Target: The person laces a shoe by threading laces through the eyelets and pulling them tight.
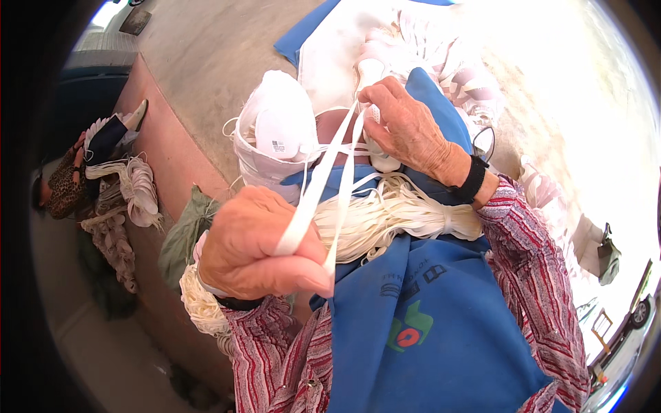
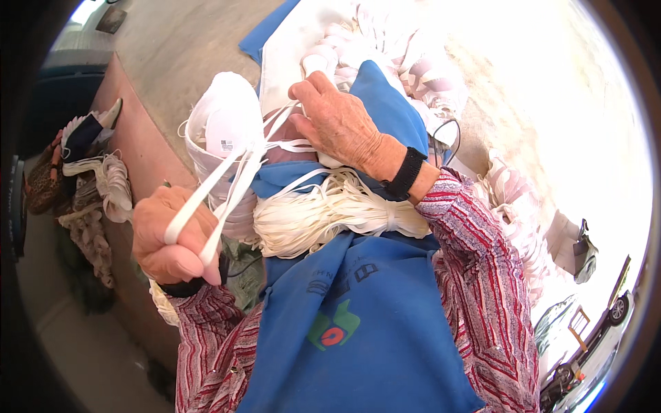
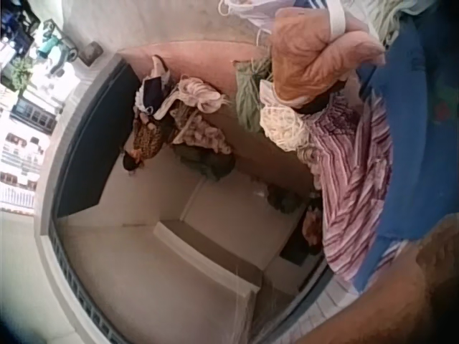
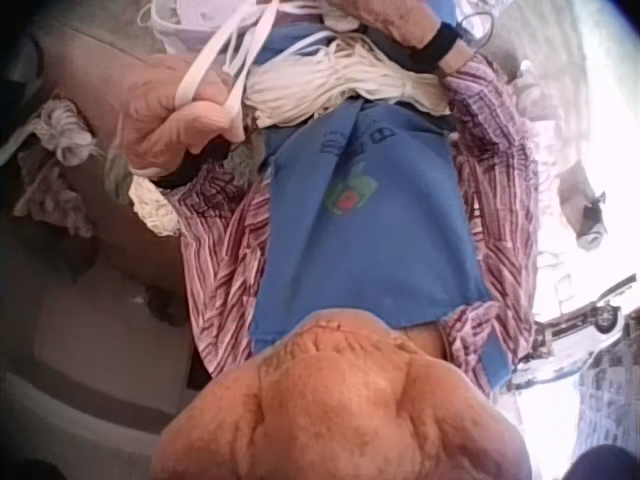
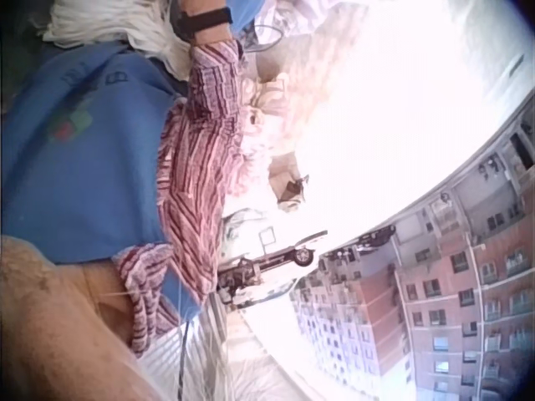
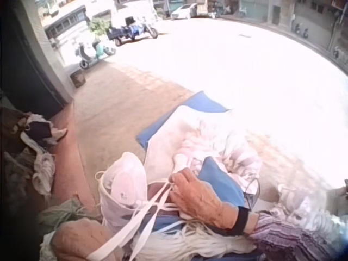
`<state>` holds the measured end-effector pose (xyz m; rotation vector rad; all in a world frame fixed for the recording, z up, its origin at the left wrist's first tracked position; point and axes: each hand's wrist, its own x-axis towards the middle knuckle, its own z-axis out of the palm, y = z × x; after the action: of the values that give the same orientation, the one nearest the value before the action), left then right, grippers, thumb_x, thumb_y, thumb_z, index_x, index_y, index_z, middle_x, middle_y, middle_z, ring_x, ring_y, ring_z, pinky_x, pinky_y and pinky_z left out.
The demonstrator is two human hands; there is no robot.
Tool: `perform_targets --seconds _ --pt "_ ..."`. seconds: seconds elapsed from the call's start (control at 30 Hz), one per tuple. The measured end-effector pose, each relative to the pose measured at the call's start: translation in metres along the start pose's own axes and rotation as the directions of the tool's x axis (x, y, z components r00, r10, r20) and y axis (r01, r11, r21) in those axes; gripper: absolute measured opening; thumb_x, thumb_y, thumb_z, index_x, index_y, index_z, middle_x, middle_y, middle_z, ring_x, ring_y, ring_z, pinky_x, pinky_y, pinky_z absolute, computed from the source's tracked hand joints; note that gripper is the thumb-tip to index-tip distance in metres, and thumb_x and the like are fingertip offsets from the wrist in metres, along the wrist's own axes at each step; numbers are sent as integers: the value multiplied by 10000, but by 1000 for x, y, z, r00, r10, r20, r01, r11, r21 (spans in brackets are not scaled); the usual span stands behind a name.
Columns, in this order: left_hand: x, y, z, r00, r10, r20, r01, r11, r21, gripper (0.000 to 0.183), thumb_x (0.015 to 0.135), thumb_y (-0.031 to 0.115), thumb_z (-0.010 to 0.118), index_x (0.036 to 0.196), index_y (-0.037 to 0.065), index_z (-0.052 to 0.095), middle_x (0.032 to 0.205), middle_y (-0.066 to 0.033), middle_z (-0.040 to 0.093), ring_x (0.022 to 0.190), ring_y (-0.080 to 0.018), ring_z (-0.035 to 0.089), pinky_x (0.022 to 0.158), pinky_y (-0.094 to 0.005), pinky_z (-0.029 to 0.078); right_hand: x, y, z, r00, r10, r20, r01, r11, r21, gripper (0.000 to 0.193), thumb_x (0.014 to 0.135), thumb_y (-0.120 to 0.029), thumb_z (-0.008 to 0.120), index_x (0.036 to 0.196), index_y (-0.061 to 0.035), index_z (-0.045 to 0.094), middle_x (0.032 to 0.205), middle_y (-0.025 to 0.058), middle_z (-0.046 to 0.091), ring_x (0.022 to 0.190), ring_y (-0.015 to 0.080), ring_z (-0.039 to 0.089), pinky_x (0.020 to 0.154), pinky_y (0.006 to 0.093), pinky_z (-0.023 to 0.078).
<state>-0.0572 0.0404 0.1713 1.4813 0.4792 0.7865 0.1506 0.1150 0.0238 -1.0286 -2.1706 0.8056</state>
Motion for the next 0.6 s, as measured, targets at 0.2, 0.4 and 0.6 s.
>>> perform_targets --seconds 0.2,0.4,0.6 --pt "-3 -59 61 864 -186 467 263 959 -105 202 902 177 664 804 2 639 728 -100 652 611 -279 611 533 -348 462 -22 18 -3 987 -28 159 37 998 -57 326 814 -117 660 1125 -108 562 1076 115 536 882 314 614 713 404 515" --pt "-3 -71 56 844 -195 499 326 926 -189 270 931 253 612 768 44 663 658 -109 622 567 -294 576 520 -348 435 -17 22 -1 955 -186 232 220 967 -130 277 784 -95 659 1049 -132 587 1019 98 522 834 289 588 726 381 492" --pt "-5 -76 29 868 -417 268 417 907 63 342 960 334 570 846 22 652 664 -79 609 553 -222 564 558 -329 446 -17 32 -1 893 -180 412 279 941 -193 227 748 -35 643 953 -76 553 947 98 550 896 305 557 763 395 475"
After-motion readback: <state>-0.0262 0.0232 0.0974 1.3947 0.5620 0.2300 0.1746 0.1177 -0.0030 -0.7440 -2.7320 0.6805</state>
